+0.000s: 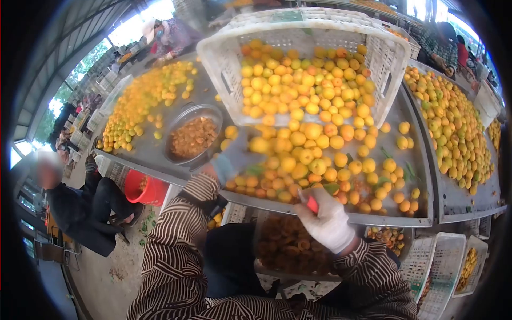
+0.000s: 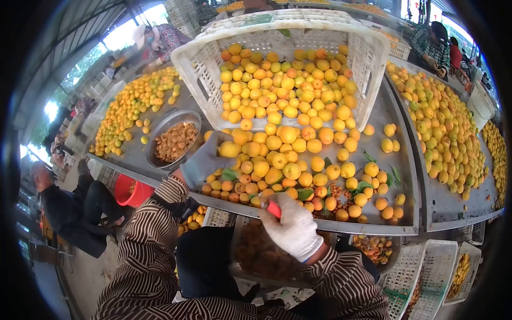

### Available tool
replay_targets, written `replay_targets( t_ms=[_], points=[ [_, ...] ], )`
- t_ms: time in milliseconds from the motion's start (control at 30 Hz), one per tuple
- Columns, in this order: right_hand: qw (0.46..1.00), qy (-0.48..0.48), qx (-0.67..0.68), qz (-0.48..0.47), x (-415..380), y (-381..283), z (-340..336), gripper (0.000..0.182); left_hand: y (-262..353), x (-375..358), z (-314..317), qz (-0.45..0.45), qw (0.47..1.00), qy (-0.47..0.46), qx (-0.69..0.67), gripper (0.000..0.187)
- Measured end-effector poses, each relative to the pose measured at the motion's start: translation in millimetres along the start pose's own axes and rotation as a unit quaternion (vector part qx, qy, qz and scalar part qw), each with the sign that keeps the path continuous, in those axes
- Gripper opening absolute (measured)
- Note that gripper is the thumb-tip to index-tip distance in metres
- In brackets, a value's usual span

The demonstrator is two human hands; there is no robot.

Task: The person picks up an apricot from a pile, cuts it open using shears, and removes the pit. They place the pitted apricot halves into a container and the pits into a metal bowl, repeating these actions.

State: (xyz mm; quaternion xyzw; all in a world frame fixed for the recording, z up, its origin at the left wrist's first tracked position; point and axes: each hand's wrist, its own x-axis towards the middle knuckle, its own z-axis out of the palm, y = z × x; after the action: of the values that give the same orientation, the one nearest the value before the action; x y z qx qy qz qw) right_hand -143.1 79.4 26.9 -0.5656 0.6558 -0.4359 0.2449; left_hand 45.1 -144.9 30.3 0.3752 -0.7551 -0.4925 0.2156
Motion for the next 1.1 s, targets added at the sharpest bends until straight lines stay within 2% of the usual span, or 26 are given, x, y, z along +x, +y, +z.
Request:
replay_targets(
  t_ms=[67, 100, 167, 200, 267, 333, 400, 533, 600, 633, 700, 867, 933, 1000, 1033, 1067, 1100],
  points=[
    [0.998, 0.043, 0.052, -0.014, 0.7, 3.5, 2.3, 0.025, 40.7, -28.7, 17.9, -0.059, 0.968, -0.099, -0.222, 0.065],
    [0.998, 0.042, 0.051, -0.015, 0.1, 1.4, 2.0, 0.025, 46.2, -36.4, 26.1, -0.058, 0.968, -0.098, -0.223, 0.065],
    [0.992, 0.042, 0.111, -0.049, -2.4, -3.3, -0.9, 0.023, 50.8, -49.9, 42.8, 0.031, 0.991, -0.091, -0.09, 0.066],
    [0.992, 0.042, 0.108, -0.047, -4.6, -5.4, -4.6, 0.023, 51.3, -56.5, 53.4, 0.031, 0.991, -0.093, -0.093, 0.066],
    [0.987, -0.002, 0.154, -0.039, -7.8, -8.5, -12.5, 0.019, 50.6, -68.1, 72.0, 0.067, 0.965, -0.103, -0.233, 0.067],
    [0.982, -0.006, 0.185, -0.023, -7.6, -6.0, -14.4, 0.016, 51.3, -74.2, 79.7, 0.069, 0.96, -0.122, -0.24, 0.07],
    [0.959, -0.058, 0.266, 0.076, -7.3, -0.8, -19.0, 0.013, 56.1, -79.5, 86.5, 0.002, 0.909, -0.165, -0.383, 0.07],
    [0.973, -0.038, 0.209, 0.085, -7.6, 8.5, -19.1, 0.013, 34.2, -73.5, 101.9, 0.033, 0.892, -0.158, -0.422, 0.064],
    [0.974, -0.039, 0.205, 0.086, -6.2, 9.9, -17.9, 0.013, 23.4, -65.7, 103.2, 0.141, 0.967, -0.116, -0.178, 0.06],
    [0.974, -0.045, 0.205, 0.084, -6.2, 10.1, -17.0, 0.014, 21.7, -64.2, 103.0, 0.138, 0.966, -0.114, -0.186, 0.06],
    [0.978, -0.058, 0.181, 0.08, -3.4, 11.1, -16.3, 0.014, 22.8, -60.9, 97.9, 0.196, 0.972, -0.105, -0.075, 0.059],
    [0.98, -0.087, 0.163, 0.079, 3.0, 5.9, -8.7, 0.018, 24.3, -64.7, 87.7, 0.188, 0.973, -0.103, -0.084, 0.06],
    [0.996, -0.081, 0.029, 0.008, 5.1, -0.3, -8.2, 0.017, 22.6, -65.7, 86.2, 0.166, 0.976, -0.111, -0.084, 0.06],
    [0.998, -0.035, -0.018, -0.047, 5.7, 4.9, -0.8, 0.015, 12.6, -64.8, 88.7, 0.19, 0.969, -0.111, -0.114, 0.063],
    [0.998, -0.027, -0.03, -0.039, 5.6, 4.7, 0.5, 0.014, 11.0, -65.4, 89.2, 0.239, 0.963, -0.081, -0.095, 0.064],
    [0.997, -0.013, -0.046, -0.053, 4.9, 2.2, 2.1, 0.014, 6.0, -65.6, 93.0, 0.234, 0.967, -0.061, -0.083, 0.061],
    [0.996, -0.005, -0.067, -0.062, 4.9, 6.6, 4.8, 0.015, 9.9, -68.5, 93.4, 0.164, 0.972, -0.095, -0.138, 0.058]
  ],
)
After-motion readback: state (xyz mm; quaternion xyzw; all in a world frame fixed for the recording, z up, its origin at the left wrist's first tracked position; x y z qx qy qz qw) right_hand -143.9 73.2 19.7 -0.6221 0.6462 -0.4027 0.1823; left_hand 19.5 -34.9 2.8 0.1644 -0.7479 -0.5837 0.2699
